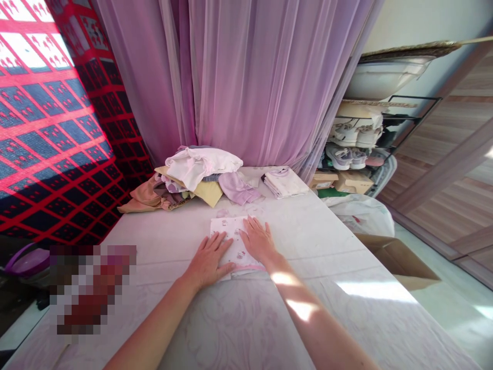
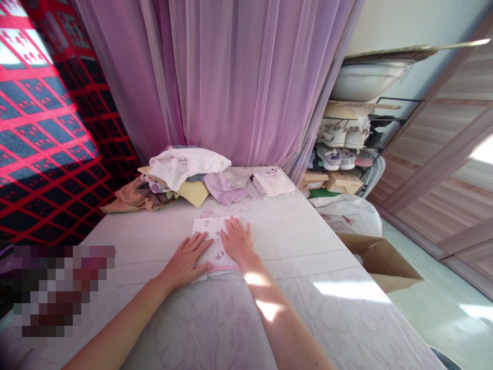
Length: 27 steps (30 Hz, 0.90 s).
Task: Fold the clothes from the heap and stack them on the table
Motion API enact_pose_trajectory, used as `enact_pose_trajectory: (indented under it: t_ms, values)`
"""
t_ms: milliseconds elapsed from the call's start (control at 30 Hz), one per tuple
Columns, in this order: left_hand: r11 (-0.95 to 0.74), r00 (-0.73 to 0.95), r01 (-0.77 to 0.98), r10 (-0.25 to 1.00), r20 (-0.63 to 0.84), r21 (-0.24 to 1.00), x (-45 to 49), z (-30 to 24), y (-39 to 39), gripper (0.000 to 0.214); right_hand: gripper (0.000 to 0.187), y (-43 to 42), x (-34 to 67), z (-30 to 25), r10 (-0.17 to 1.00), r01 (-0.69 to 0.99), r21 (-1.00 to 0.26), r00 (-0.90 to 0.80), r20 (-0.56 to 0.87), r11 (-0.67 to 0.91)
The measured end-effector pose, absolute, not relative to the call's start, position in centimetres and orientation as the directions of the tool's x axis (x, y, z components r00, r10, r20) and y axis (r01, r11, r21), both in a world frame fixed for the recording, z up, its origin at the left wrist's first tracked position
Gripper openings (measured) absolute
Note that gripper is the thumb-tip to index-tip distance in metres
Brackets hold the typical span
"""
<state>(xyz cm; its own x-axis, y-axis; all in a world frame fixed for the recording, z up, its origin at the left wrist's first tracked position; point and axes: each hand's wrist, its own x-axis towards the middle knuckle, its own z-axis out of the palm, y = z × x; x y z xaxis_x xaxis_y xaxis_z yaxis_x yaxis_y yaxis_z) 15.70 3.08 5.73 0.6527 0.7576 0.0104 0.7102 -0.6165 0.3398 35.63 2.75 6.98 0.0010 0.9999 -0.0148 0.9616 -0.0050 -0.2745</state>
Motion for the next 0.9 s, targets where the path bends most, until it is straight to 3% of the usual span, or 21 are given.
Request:
enact_pose_trajectory:
  t_ms: [167,267,367,467,567,633,767,900]
  values:
    - [-0.592,0.635,0.706,0.772,0.022,0.389,15.1,5.6,2.5,0.076,0.057,0.2,35.3,6.3,0.993,0.958,-0.273,-0.104,-0.058,0.085]
    - [-0.526,0.583,0.621,0.805,0.105,0.58,14.7,5.0,3.1,0.063,0.052,0.6,35.4,7.0,0.991,0.959,-0.27,-0.111,-0.071,0.088]
    - [-0.328,0.302,0.387,0.928,0.218,0.862,14.1,4.3,4.0,0.047,0.042,2.6,35.5,8.9,0.998,0.961,-0.268,-0.07,-0.007,0.065]
    - [-0.067,-0.011,-0.037,0.998,0.067,0.997,13.3,4.3,4.8,0.037,0.039,5.7,35.2,10.6,0.998,0.956,-0.288,-0.06,-0.018,0.052]
    - [0.137,0.003,-0.437,0.989,-0.151,0.889,12.0,4.9,5.4,0.028,0.041,8.9,35.0,11.1,0.988,0.945,-0.317,-0.118,-0.096,0.082]
    - [0.231,0.095,-0.584,0.972,-0.217,0.778,11.0,5.2,5.6,0.025,0.044,10.5,35.0,11.1,0.978,0.937,-0.336,-0.147,-0.148,0.09]
    - [0.287,0.193,-0.701,0.958,-0.213,0.653,9.6,5.0,6.0,0.028,0.045,12.7,35.6,11.5,0.951,0.924,-0.378,-0.171,-0.257,0.064]
    - [0.31,0.231,-0.736,0.951,-0.208,0.602,9.5,4.7,6.2,0.029,0.02,13.7,36.3,13.3,0.899,0.905,-0.423,-0.215,-0.383,0.036]
